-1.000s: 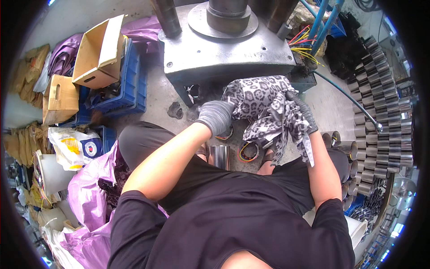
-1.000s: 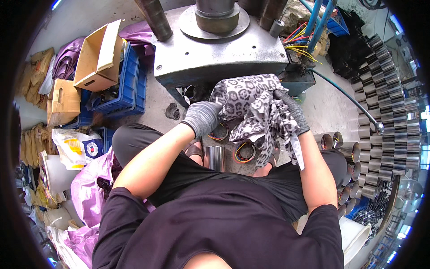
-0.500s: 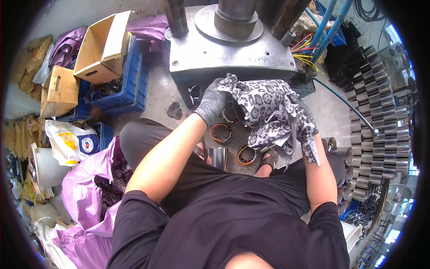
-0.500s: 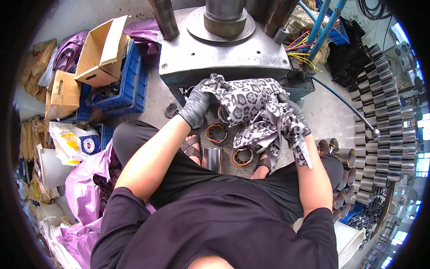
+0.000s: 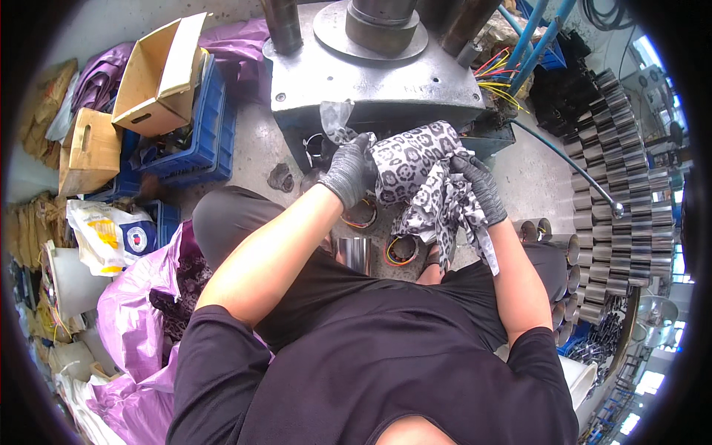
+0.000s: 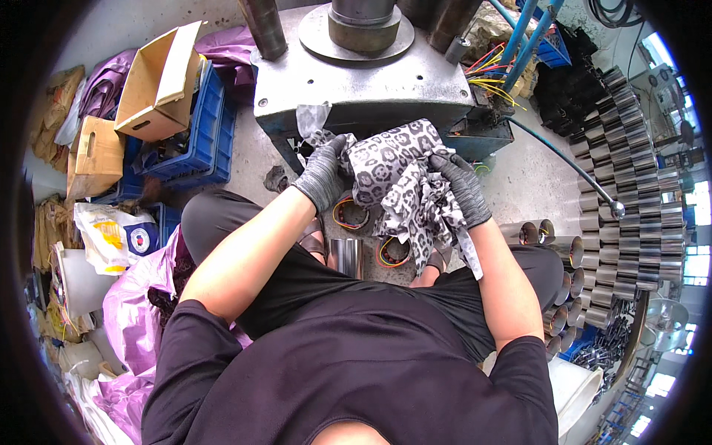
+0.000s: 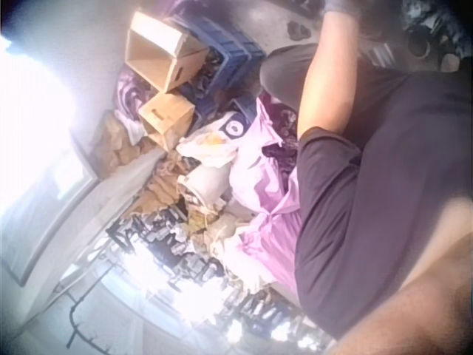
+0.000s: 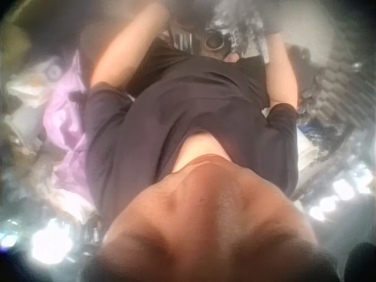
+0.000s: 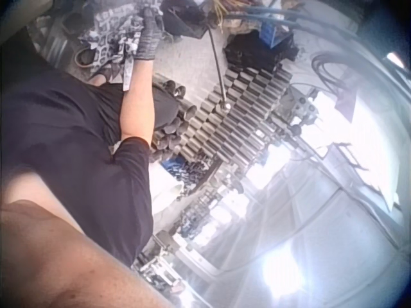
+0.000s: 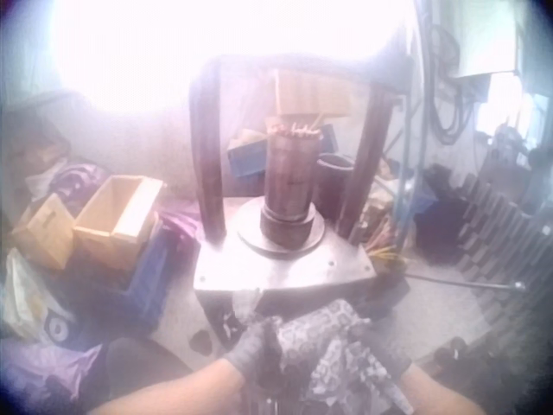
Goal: The person inserts a motor stator into a metal cylindrical housing, uses a manual press machine to seat the component, and wipes the assembly with a cloth.
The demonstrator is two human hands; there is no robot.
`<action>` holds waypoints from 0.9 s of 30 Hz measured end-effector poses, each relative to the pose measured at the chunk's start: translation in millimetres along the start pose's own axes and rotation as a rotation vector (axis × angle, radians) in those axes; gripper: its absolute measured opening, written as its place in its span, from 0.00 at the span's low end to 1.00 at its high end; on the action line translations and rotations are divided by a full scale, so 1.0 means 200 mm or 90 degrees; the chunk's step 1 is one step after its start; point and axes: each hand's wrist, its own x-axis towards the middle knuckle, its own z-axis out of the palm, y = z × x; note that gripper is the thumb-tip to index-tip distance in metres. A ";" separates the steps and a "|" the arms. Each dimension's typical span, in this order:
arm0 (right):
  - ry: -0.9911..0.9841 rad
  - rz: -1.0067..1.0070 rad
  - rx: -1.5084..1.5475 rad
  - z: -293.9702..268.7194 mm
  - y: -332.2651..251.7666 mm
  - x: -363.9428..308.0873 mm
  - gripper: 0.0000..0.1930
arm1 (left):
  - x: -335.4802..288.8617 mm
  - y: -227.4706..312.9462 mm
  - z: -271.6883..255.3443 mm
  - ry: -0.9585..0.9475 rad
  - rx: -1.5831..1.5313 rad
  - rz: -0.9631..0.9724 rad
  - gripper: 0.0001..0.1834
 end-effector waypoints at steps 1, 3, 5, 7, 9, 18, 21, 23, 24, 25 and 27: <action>0.001 0.004 -0.001 -0.01 0.01 0.00 0.15 | -0.07 0.01 0.04 0.002 -0.002 -0.003 0.22; -0.005 0.060 0.151 -0.04 0.03 0.00 0.12 | -0.22 0.06 0.14 -0.058 -0.045 -0.035 0.19; -0.007 0.094 0.203 -0.01 0.01 0.01 0.15 | -0.19 0.07 0.10 -0.127 -0.107 -0.019 0.17; -0.042 0.122 0.283 0.01 -0.01 0.01 0.16 | -0.17 0.04 0.08 -0.081 -0.077 0.052 0.17; -0.020 0.141 0.270 0.03 0.04 0.07 0.16 | -0.01 0.03 -0.02 -0.050 -0.052 0.086 0.15; 0.066 -0.069 -0.202 0.12 0.25 0.06 0.15 | 0.00 -0.04 0.02 0.078 0.699 0.520 0.14; 0.069 -0.203 -0.519 0.17 0.42 0.03 0.17 | -0.05 -0.12 0.03 -0.033 0.705 0.465 0.16; 0.068 -0.163 -0.594 0.21 0.47 0.02 0.17 | -0.10 -0.10 0.06 -0.027 0.866 0.388 0.17; 0.049 -0.128 -0.559 0.17 0.58 0.06 0.18 | -0.07 -0.11 0.06 -0.035 0.895 0.383 0.17; 0.005 -0.112 -0.609 0.19 0.57 0.04 0.19 | -0.04 -0.11 0.04 -0.037 0.925 0.377 0.17; -0.023 -0.109 -0.681 0.21 0.65 0.03 0.20 | 0.01 -0.11 -0.03 -0.028 0.906 0.361 0.18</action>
